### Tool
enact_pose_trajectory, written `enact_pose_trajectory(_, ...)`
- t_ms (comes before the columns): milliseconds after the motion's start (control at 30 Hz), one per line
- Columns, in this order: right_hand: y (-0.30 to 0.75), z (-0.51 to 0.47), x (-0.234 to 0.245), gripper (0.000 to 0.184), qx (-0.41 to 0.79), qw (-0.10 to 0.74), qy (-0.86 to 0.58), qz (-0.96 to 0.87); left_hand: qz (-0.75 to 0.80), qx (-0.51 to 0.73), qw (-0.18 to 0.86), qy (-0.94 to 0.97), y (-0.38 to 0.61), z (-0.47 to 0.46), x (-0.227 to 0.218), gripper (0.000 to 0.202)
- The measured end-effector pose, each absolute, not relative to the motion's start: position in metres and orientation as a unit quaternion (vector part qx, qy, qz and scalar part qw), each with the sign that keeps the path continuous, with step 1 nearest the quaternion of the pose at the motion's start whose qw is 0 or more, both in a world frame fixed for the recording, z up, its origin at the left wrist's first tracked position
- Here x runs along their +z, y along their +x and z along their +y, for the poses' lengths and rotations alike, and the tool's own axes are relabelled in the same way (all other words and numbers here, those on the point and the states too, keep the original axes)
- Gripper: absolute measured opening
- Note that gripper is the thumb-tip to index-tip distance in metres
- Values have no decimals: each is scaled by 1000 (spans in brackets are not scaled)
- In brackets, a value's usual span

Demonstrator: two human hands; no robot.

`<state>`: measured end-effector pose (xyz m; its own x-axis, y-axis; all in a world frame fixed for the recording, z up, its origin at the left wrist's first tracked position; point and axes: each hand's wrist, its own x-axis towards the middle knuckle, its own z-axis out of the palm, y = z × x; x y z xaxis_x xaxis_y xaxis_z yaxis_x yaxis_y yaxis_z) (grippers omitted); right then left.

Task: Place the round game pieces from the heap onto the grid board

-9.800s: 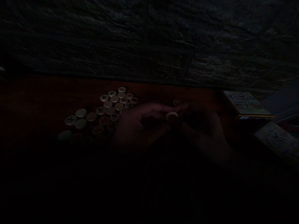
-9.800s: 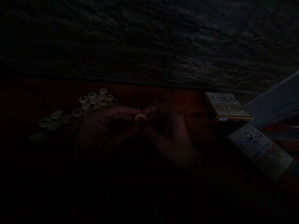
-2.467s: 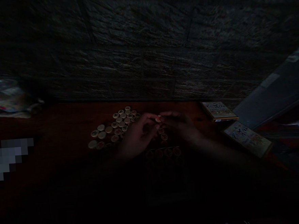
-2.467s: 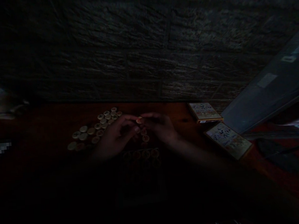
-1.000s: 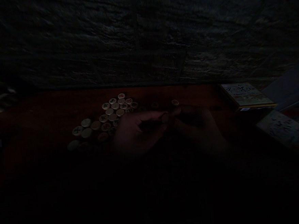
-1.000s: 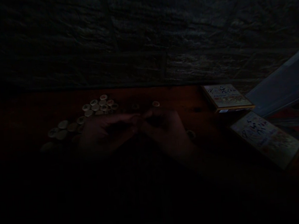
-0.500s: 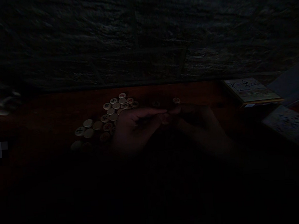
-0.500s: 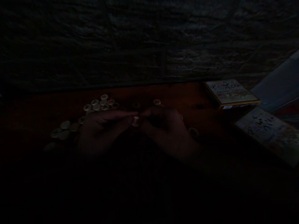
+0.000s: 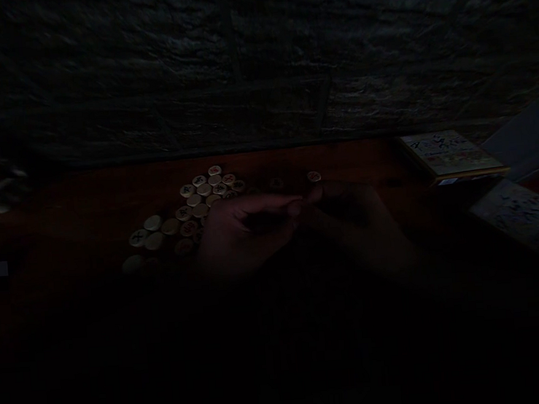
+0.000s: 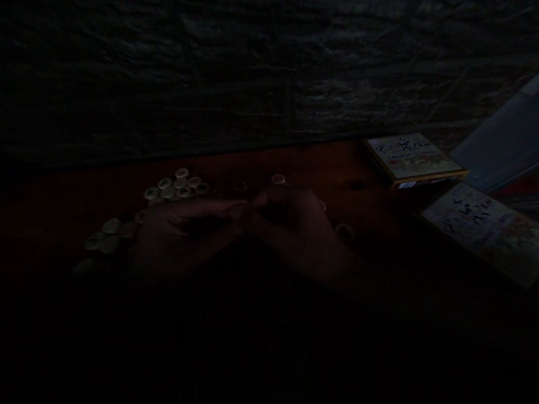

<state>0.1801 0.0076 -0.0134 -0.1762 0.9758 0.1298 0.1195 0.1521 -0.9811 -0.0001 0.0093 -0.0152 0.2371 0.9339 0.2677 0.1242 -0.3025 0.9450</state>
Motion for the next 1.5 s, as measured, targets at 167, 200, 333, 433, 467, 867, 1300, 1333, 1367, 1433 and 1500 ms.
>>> enact_pose_trajectory(167,180,6,-12,35,462,464,-439,-615,411,473,482,612,0,10,-15,12)
enact_pose_trajectory(200,180,5,-12,34,458,463,-440,-618,414,476,486,605,0,10,-15,11)
enact_pose_trajectory(333,180,3,-12,27,461,448,-461,-611,441,472,467,604,-2,11,-15,11)
enact_pose_trajectory(433,180,2,-12,20,490,445,-468,-586,451,462,464,606,-2,11,-13,13)
enact_pose_trajectory(467,180,2,-12,19,495,445,-470,-579,455,461,463,605,-2,11,-12,13)
enact_pose_trajectory(867,182,5,-14,13,485,457,-461,-586,415,456,490,616,-2,10,-14,14)
enact_pose_trajectory(1300,181,7,-19,23,459,461,-458,-606,362,455,486,652,-5,14,-22,19)
enact_pose_trajectory(1333,181,7,-19,22,454,463,-456,-609,360,457,486,652,-5,14,-22,18)
enact_pose_trajectory(1367,182,7,-19,22,455,464,-450,-612,364,459,483,651,-4,14,-21,17)
enact_pose_trajectory(1433,182,6,-17,25,465,460,-447,-610,377,462,479,644,-3,13,-18,14)
enact_pose_trajectory(1500,182,4,-15,28,477,448,-454,-605,393,467,478,631,-2,13,-15,11)
